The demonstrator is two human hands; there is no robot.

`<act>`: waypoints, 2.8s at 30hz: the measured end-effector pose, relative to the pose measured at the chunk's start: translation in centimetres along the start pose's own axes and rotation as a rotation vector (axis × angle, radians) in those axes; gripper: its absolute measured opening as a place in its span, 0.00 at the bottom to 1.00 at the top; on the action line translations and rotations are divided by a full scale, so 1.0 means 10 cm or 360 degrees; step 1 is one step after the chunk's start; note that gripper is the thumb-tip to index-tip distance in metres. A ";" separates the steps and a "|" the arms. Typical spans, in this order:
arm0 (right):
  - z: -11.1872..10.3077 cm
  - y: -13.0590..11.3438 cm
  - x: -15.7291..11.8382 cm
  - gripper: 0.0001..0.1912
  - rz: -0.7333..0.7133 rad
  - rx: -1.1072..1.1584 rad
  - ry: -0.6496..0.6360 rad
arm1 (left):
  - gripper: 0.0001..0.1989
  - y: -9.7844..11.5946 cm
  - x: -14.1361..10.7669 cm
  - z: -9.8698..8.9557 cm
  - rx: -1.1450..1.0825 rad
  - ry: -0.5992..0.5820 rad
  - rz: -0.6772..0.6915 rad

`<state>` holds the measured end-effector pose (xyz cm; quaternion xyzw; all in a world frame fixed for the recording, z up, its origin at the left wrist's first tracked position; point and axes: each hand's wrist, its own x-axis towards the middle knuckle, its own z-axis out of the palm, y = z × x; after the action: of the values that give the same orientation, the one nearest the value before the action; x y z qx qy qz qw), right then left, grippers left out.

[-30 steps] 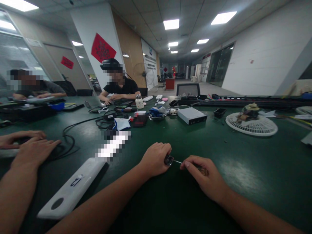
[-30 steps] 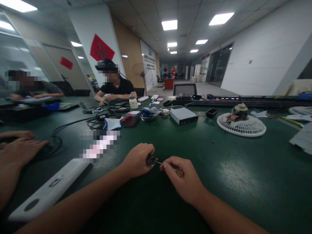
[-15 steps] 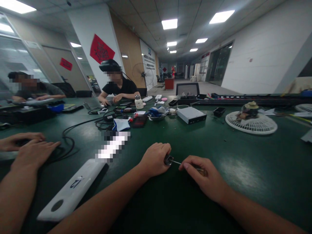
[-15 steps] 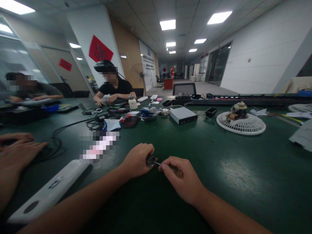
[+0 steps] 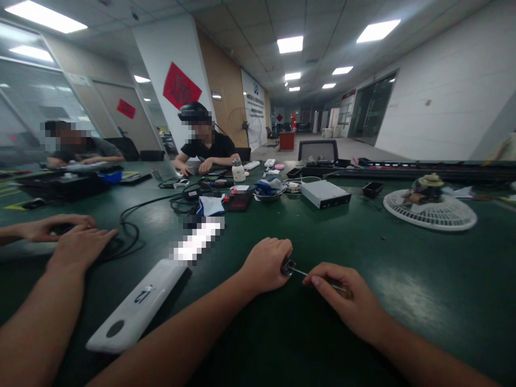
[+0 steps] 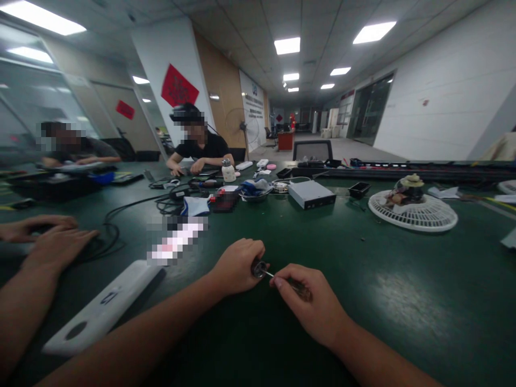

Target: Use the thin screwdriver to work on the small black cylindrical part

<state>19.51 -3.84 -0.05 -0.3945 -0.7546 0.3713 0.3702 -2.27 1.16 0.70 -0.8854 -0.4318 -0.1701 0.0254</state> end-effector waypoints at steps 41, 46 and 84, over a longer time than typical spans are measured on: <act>-0.01 -0.01 -0.01 0.11 -0.0034 0.0026 0.0024 | 0.09 0.00 0.00 -0.01 -0.0003 -0.0069 -0.0014; 0.01 -0.02 0.00 0.12 -0.0018 -0.0017 -0.0058 | 0.10 -0.01 0.00 0.00 -0.0003 -0.0028 0.0009; 0.01 0.03 -0.01 0.13 0.0030 -0.0048 0.0059 | 0.09 -0.01 0.00 0.00 -0.0008 -0.0005 0.0023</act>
<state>19.54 -3.80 -0.38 -0.4140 -0.7493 0.3560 0.3746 -2.34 1.16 0.70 -0.8888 -0.4251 -0.1697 0.0238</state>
